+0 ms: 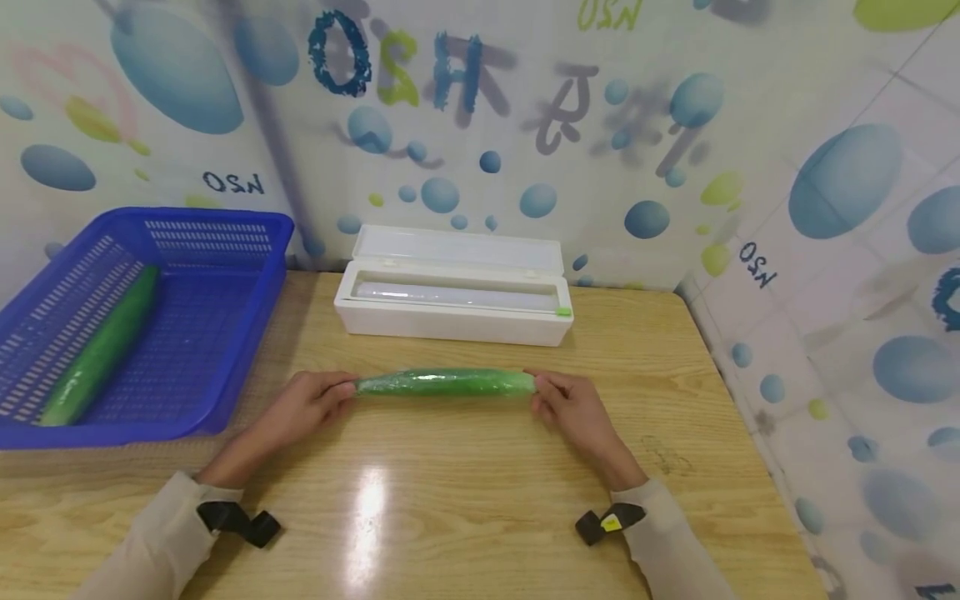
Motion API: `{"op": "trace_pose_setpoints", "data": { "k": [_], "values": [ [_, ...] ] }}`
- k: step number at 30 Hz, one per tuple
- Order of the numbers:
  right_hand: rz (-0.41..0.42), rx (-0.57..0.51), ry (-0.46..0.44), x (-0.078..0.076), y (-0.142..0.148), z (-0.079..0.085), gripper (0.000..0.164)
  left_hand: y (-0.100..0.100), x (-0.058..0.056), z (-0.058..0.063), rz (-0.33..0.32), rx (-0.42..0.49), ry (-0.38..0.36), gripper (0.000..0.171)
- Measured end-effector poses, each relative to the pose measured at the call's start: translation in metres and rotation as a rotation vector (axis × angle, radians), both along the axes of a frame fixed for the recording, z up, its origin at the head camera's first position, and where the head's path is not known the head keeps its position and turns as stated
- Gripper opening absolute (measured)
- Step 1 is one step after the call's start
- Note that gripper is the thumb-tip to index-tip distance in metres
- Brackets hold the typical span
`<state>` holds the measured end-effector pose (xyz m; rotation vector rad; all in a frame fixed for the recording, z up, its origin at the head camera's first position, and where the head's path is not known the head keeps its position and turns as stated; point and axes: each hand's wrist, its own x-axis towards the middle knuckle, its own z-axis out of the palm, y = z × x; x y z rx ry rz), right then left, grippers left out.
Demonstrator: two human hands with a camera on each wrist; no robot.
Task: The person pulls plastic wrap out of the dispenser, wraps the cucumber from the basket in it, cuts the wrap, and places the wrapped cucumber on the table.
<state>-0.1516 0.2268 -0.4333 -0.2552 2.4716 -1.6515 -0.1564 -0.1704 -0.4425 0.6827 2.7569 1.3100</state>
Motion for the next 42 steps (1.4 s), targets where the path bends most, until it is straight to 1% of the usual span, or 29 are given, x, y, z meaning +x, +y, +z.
{"op": "trace_pose_setpoints", "data": {
  "k": [2, 4, 10, 13, 16, 18, 20, 23, 25, 28, 32, 33, 34, 36, 40, 41, 42],
  "values": [
    [-0.006, -0.018, -0.013, 0.0, 0.0, -0.001, 0.033, 0.0, 0.0, 0.0, -0.006, 0.019, -0.051, 0.021],
    [-0.031, -0.032, -0.04, -0.001, -0.001, -0.001, 0.033, 0.0, 0.0, 0.0, -0.019, 0.03, -0.095, 0.022],
    [-0.168, -0.054, -0.115, -0.002, -0.004, -0.005, 0.032, 0.003, 0.003, 0.004, -0.072, 0.057, -0.193, 0.023],
    [-0.21, -0.134, -0.186, -0.003, -0.002, -0.007, 0.033, 0.006, 0.003, 0.005, -0.098, 0.095, -0.236, 0.022],
    [-0.246, -0.278, -0.276, -0.004, 0.0, -0.007, 0.035, 0.01, 0.005, 0.006, -0.109, 0.156, -0.292, 0.02],
    [-0.275, -0.372, -0.319, -0.004, 0.001, -0.006, 0.033, 0.012, 0.006, 0.006, -0.12, 0.193, -0.32, 0.018],
    [-0.312, -0.439, -0.346, -0.004, 0.003, -0.005, 0.029, 0.015, 0.008, 0.007, -0.135, 0.224, -0.351, 0.017],
    [-0.362, -0.478, -0.356, -0.004, 0.004, -0.003, 0.027, 0.02, 0.01, 0.008, -0.151, 0.241, -0.366, 0.017],
    [-0.389, -0.466, -0.354, -0.004, 0.005, -0.002, 0.029, 0.024, 0.01, 0.008, -0.143, 0.243, -0.353, 0.017],
    [-0.44, -0.416, -0.329, -0.003, 0.006, 0.0, 0.032, 0.031, 0.01, 0.008, -0.124, 0.253, -0.337, 0.017],
    [-0.491, -0.36, -0.273, -0.003, 0.007, 0.001, 0.035, 0.046, 0.01, 0.006, -0.1, 0.273, -0.346, 0.018],
    [-0.491, -0.353, -0.256, -0.003, 0.007, 0.001, 0.036, 0.051, 0.01, 0.007, -0.087, 0.275, -0.355, 0.018],
    [-0.487, -0.337, -0.238, -0.004, 0.007, 0.0, 0.037, 0.056, 0.012, 0.011, -0.081, 0.28, -0.359, 0.017],
    [-0.466, -0.3, -0.224, -0.004, 0.008, 0.0, 0.039, 0.065, 0.012, 0.011, -0.07, 0.296, -0.368, 0.018],
    [-0.428, -0.206, -0.219, -0.005, 0.014, 0.0, 0.04, 0.084, 0.013, 0.012, -0.093, 0.339, -0.401, 0.018],
    [-0.419, -0.193, -0.224, -0.006, 0.015, 0.001, 0.04, 0.089, 0.012, 0.008, -0.098, 0.345, -0.409, 0.019],
    [-0.412, -0.188, -0.225, -0.006, 0.017, 0.002, 0.04, 0.093, 0.012, 0.008, -0.105, 0.355, -0.422, 0.019]
  ]
}}
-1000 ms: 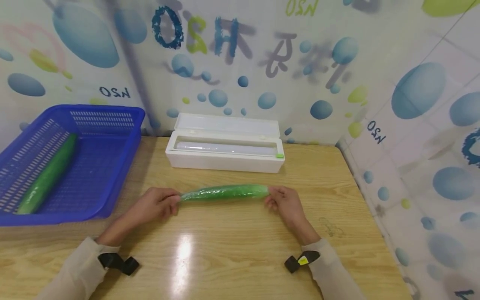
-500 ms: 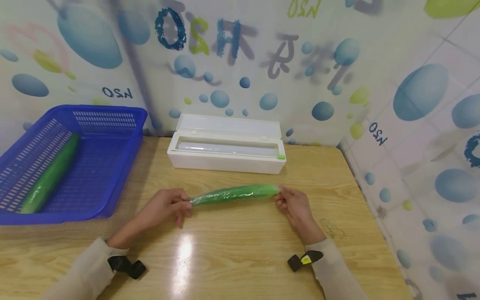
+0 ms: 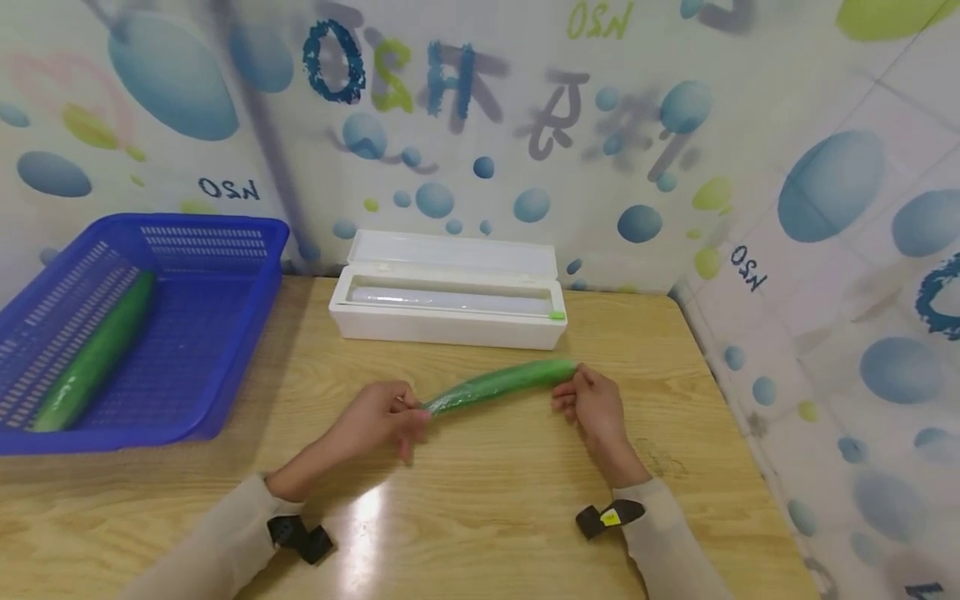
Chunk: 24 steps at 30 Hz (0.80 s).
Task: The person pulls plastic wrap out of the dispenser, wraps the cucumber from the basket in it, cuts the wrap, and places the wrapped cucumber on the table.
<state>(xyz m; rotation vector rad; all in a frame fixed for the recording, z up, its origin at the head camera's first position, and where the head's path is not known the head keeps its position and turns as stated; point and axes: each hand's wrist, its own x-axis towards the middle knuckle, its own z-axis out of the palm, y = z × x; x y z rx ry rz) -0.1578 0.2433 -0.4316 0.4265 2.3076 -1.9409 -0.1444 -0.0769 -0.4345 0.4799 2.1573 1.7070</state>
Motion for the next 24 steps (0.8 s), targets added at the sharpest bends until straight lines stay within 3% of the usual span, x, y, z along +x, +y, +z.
{"op": "trace_pose_setpoints", "data": {
  "k": [13, 19, 24],
  "values": [
    [0.061, -0.101, -0.041, -0.001, 0.012, 0.008, 0.062, 0.068, 0.005, 0.0, -0.013, 0.099, -0.166, 0.02],
    [0.112, -0.005, 0.01, 0.003, 0.001, 0.014, 0.073, 0.097, 0.004, -0.001, 0.039, 0.176, -0.208, 0.021],
    [0.13, 0.14, 0.054, 0.007, -0.007, 0.018, 0.073, 0.125, 0.004, -0.001, 0.023, 0.206, -0.211, 0.02]
  ]
}}
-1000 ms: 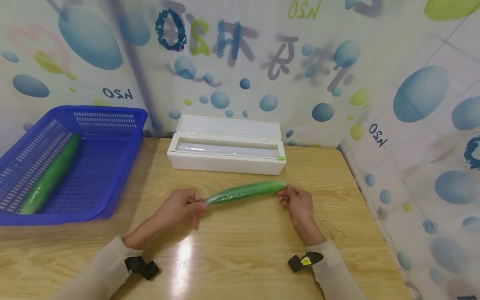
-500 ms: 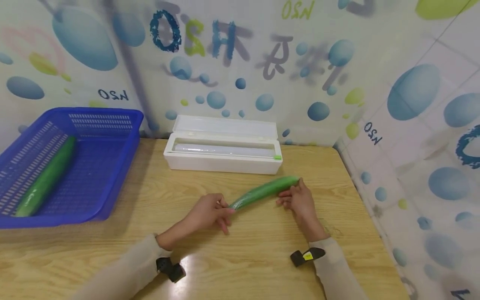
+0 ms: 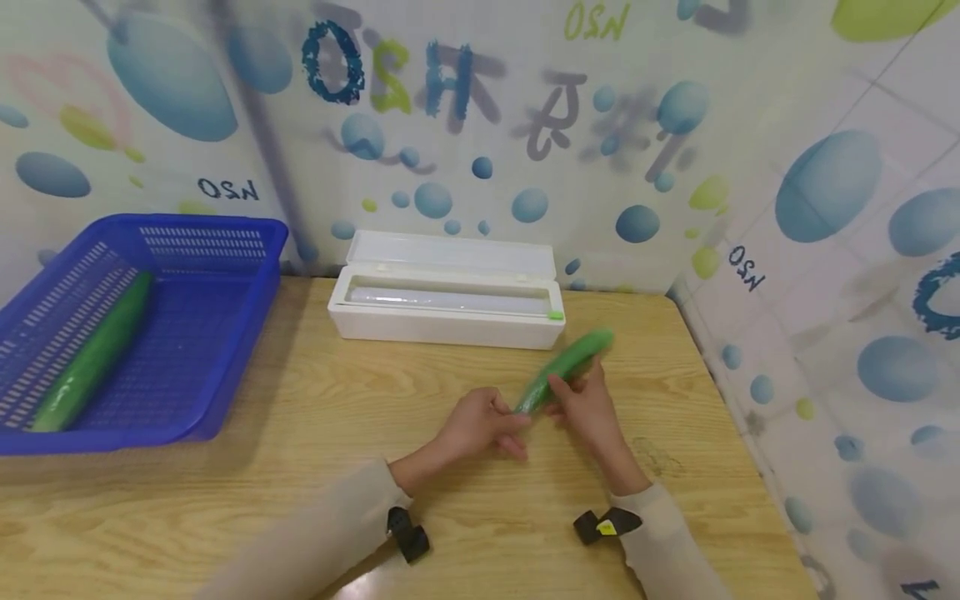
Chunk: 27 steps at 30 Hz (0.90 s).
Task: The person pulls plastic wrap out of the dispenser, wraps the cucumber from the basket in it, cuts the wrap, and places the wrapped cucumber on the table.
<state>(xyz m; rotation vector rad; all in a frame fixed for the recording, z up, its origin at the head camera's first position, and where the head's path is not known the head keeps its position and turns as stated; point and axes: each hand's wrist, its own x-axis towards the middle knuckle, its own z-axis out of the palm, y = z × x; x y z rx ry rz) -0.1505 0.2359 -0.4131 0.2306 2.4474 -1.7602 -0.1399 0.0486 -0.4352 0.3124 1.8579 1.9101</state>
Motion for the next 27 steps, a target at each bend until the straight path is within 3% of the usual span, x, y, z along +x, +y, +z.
{"op": "trace_pose_setpoints", "data": {
  "k": [7, 13, 20, 27],
  "values": [
    [0.022, 0.372, 0.023, 0.001, 0.006, 0.004, 0.088, 0.035, 0.005, -0.001, -0.079, -0.019, -0.019, 0.024],
    [0.032, 0.444, -0.037, -0.003, 0.025, 0.011, 0.083, 0.035, 0.007, 0.004, -0.167, -0.114, 0.015, 0.021],
    [0.088, 0.504, 0.007, -0.004, 0.053, 0.015, 0.077, -0.015, -0.007, 0.013, -0.259, -0.183, 0.129, 0.015],
    [0.125, 0.572, 0.09, -0.004, 0.073, 0.014, 0.07, -0.085, -0.028, 0.03, -0.159, -0.179, 0.237, 0.016]
  ]
}}
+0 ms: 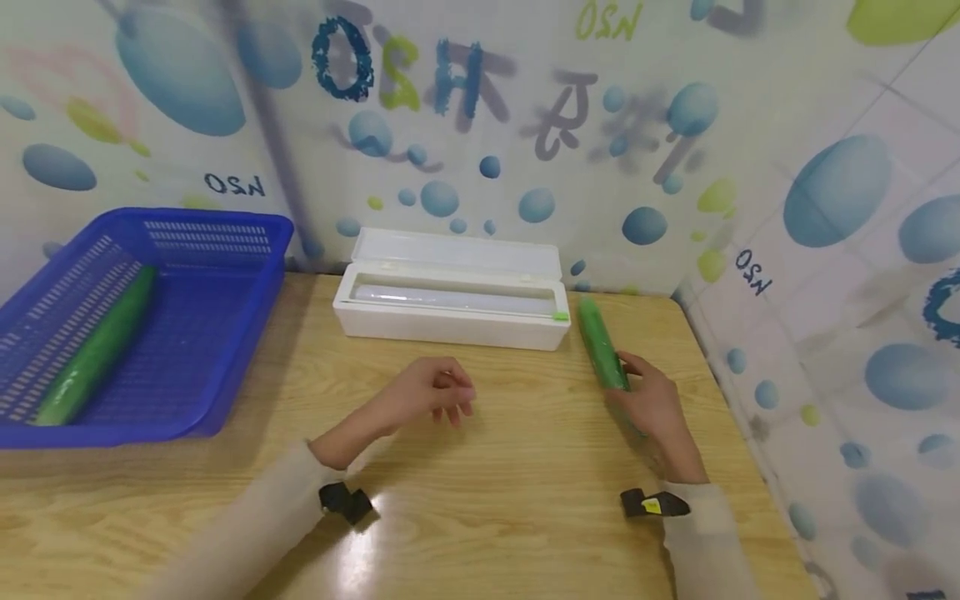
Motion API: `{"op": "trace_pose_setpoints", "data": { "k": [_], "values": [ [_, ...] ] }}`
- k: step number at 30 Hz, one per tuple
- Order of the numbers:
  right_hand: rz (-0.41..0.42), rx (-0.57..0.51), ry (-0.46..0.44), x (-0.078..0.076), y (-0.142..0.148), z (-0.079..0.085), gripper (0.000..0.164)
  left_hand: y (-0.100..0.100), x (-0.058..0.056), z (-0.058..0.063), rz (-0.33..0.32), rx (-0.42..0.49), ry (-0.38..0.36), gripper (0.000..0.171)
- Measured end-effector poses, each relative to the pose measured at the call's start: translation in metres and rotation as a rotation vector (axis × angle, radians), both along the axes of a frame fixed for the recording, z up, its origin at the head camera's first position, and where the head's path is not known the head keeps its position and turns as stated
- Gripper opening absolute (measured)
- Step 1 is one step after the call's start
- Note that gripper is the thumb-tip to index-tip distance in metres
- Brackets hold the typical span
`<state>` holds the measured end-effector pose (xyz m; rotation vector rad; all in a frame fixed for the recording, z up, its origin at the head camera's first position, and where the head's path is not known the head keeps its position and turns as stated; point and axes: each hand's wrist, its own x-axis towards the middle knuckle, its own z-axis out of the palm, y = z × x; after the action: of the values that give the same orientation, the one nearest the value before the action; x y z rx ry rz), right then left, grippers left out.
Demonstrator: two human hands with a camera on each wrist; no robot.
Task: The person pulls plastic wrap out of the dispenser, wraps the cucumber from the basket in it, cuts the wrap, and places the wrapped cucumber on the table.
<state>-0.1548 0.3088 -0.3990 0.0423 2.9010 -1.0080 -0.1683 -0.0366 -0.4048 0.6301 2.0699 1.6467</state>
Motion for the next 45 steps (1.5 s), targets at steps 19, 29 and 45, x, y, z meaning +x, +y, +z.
{"op": "trace_pose_setpoints", "data": {
  "k": [19, 29, 45],
  "values": [
    [0.067, 0.076, -0.047, -0.001, 0.003, 0.008, 0.078, -0.123, -0.031, 0.051, 0.539, -0.097, 0.38, 0.014],
    [0.037, 0.105, 0.185, -0.012, -0.02, 0.029, 0.056, -0.116, -0.046, 0.063, 0.589, -0.331, 0.514, 0.012],
    [0.349, 0.172, 0.297, -0.083, -0.079, 0.053, 0.03, -0.111, -0.093, 0.066, 0.289, -0.655, 0.621, 0.018]
  ]
}}
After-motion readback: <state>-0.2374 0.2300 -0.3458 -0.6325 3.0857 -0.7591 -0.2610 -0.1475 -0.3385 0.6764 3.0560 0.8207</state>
